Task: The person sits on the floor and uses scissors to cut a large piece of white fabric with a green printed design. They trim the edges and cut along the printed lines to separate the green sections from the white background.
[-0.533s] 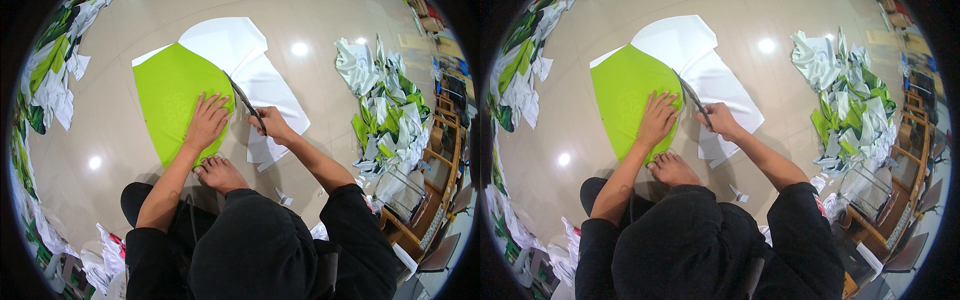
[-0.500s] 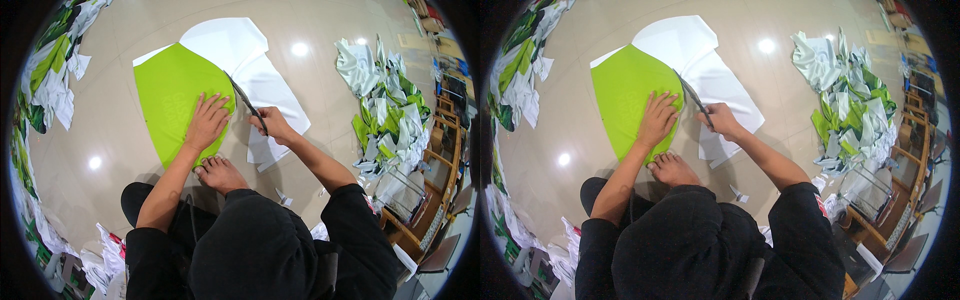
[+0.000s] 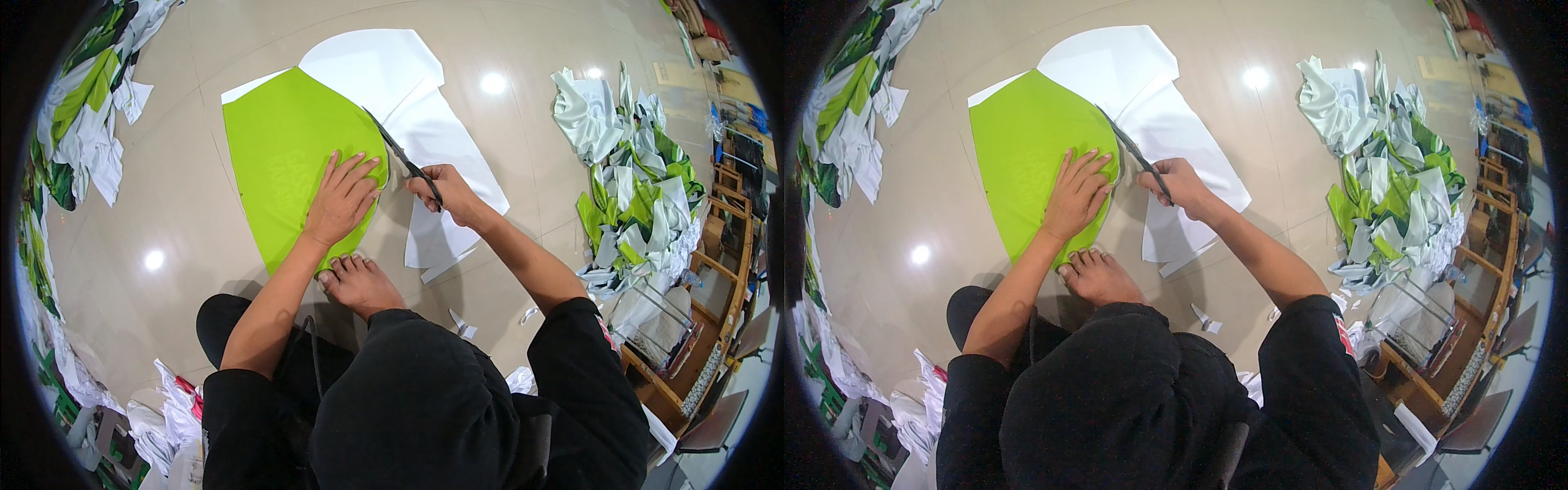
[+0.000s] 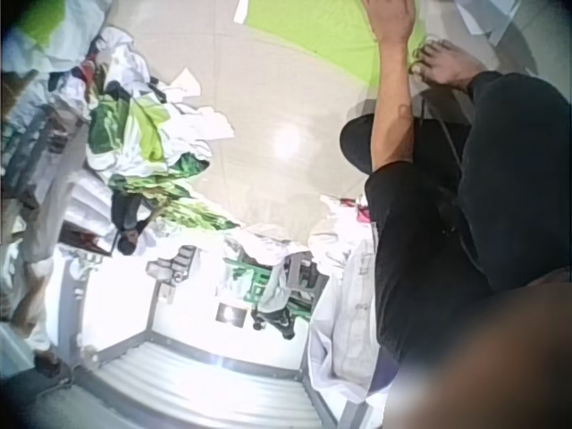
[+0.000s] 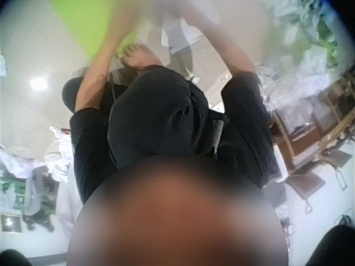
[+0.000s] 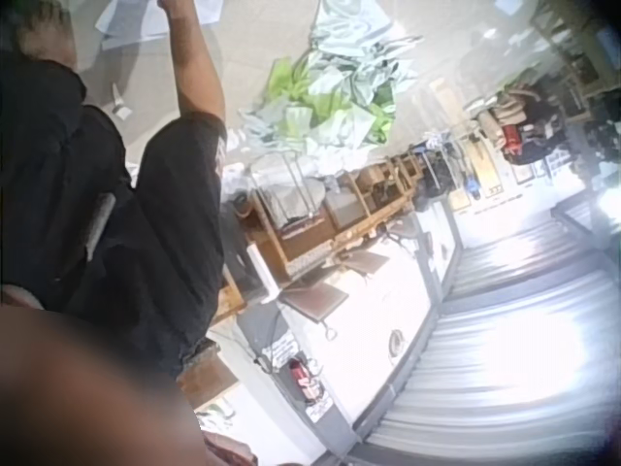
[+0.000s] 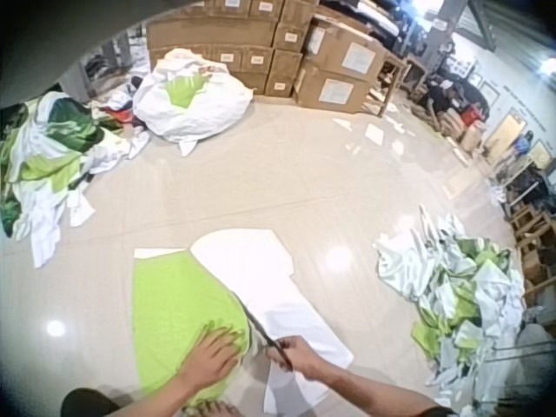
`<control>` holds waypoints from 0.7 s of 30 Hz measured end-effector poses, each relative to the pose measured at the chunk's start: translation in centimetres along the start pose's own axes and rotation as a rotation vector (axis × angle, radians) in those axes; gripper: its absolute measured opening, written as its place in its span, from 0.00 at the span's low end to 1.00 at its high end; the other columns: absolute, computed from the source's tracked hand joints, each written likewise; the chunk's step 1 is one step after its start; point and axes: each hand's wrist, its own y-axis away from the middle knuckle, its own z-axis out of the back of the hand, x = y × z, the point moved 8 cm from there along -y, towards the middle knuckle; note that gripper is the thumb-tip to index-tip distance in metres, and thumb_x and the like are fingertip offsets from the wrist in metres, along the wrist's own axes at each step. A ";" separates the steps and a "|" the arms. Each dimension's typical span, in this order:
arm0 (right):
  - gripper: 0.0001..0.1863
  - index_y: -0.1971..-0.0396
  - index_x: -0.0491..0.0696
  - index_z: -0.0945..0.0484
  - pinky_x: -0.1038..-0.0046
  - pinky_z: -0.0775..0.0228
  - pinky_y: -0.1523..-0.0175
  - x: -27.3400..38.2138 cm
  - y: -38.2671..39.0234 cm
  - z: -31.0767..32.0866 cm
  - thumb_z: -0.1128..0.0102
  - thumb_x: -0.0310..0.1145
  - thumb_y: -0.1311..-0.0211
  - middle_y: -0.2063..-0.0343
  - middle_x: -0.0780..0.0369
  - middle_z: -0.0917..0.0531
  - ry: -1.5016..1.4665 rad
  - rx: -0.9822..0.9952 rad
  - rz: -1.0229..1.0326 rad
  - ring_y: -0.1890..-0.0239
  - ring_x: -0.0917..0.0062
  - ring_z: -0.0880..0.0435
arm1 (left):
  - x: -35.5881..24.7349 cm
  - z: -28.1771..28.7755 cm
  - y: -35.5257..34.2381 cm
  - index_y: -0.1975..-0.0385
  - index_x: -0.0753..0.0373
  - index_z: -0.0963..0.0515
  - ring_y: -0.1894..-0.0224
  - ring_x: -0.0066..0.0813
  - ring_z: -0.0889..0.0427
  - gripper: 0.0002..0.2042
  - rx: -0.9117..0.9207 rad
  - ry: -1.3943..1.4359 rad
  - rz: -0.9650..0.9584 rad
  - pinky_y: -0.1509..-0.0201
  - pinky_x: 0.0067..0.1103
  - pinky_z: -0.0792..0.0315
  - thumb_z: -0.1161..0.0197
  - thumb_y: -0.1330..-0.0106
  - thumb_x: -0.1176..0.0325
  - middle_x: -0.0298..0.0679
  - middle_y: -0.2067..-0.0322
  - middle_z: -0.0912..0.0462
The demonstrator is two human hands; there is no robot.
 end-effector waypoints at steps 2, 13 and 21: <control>0.15 0.70 0.46 0.16 0.80 0.37 0.75 -0.2 -0.2 0.2 0.22 0.42 0.38 0.81 0.70 0.23 0.000 0.004 0.000 0.82 0.86 0.27 | 0.0 0.0 0.0 0.53 0.59 0.18 0.24 0.46 0.26 0.08 -0.001 0.001 -0.001 0.14 0.56 0.43 0.31 0.23 0.64 0.37 0.30 0.19; 0.14 0.74 0.47 0.19 0.78 0.39 0.75 0.2 -0.3 0.2 0.24 0.39 0.42 0.81 0.69 0.23 -0.004 0.011 -0.002 0.81 0.85 0.28 | 0.0 0.0 0.0 0.55 0.60 0.20 0.23 0.49 0.26 0.07 -0.022 0.016 -0.014 0.15 0.58 0.43 0.30 0.25 0.67 0.40 0.29 0.19; 0.16 0.79 0.50 0.23 0.77 0.40 0.76 0.1 -0.7 1.1 0.23 0.38 0.41 0.83 0.69 0.25 0.054 0.025 -0.010 0.82 0.85 0.29 | 0.1 -0.1 0.1 0.54 0.59 0.19 0.23 0.47 0.27 0.07 -0.002 -0.001 -0.006 0.14 0.57 0.43 0.30 0.24 0.65 0.37 0.30 0.19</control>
